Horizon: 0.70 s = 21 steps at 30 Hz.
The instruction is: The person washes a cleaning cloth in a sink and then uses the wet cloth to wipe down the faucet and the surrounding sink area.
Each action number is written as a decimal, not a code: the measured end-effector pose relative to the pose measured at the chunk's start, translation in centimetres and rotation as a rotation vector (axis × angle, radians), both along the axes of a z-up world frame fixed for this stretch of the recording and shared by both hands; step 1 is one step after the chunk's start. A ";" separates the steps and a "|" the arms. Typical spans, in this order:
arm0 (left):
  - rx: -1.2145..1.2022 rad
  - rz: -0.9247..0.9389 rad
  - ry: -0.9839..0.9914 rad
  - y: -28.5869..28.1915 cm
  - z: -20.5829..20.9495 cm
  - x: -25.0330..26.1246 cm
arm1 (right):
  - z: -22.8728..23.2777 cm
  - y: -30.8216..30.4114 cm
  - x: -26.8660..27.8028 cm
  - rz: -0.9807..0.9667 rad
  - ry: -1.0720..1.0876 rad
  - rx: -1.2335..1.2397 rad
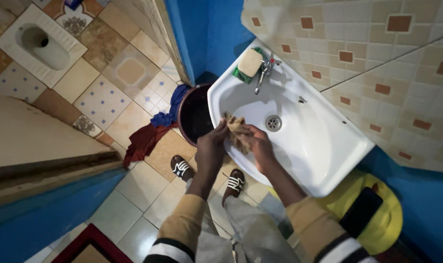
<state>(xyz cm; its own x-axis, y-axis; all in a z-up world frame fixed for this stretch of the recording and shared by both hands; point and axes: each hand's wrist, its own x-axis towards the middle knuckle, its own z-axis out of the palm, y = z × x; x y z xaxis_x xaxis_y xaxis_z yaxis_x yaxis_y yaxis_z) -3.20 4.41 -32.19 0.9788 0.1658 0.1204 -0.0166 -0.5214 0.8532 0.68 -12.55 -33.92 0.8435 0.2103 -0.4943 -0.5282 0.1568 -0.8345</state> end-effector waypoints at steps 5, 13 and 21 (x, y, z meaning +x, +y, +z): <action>-0.955 0.092 0.532 0.0 1.2 0.1 | 4.0 -2.3 -1.9 -0.087 -0.138 0.207; -0.719 0.069 0.513 -0.7 2.3 -3.3 | 6.1 -1.2 -1.1 -0.027 -0.129 -0.017; -0.113 0.264 -0.110 0.3 1.3 -2.7 | 0.0 0.6 -1.8 0.232 -0.904 -1.061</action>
